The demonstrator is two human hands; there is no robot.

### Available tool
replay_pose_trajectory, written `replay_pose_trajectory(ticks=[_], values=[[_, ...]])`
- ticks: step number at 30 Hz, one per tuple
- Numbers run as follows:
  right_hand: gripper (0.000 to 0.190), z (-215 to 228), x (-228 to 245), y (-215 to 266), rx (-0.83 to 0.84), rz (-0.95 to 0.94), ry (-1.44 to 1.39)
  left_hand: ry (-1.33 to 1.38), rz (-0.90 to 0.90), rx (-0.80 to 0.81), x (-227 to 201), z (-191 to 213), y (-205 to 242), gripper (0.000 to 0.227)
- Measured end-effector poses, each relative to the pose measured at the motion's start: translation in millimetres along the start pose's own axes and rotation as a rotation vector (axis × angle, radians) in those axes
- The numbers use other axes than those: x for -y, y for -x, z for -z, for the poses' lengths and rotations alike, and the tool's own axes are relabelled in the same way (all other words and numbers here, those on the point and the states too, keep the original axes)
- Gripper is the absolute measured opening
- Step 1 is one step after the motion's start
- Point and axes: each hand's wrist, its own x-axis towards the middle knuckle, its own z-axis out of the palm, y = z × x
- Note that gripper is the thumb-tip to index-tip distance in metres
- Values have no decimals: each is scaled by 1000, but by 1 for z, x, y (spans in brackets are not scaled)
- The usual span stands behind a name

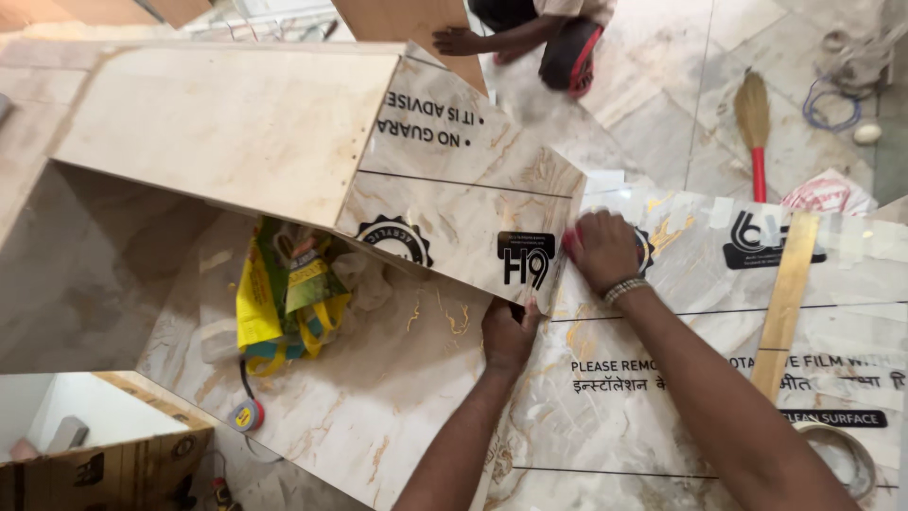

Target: The person applies adhesive from a small packet onto a white sheet and then onto the edge of a wooden cabinet. They wipe the surface with a red cloth and press the sheet onto the cabinet edge to adhere it.

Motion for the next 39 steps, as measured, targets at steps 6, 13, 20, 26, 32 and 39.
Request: replay_pose_trajectory(ticks=[6, 13, 20, 26, 32, 39], values=[[72, 71, -35, 80, 48, -319, -103, 141, -86, -5, -12, 15, 0, 41], [110, 128, -56, 36, 520, -17, -24, 273, -4, 206, 10, 70, -22, 27], [39, 30, -10, -79, -88, -135, -478, 304, 98, 152, 25, 60, -32, 27], [43, -48, -16, -99, -80, -299, -1056, 394, 200, 202, 35, 56, -35, 39], [41, -50, -22, -90, -117, -200, -1044, 321, 199, 205, 40, 51, -33, 44], [39, -44, -12, -87, -120, -174, -1000, 304, 149, 180, 53, 47, -28, 50]])
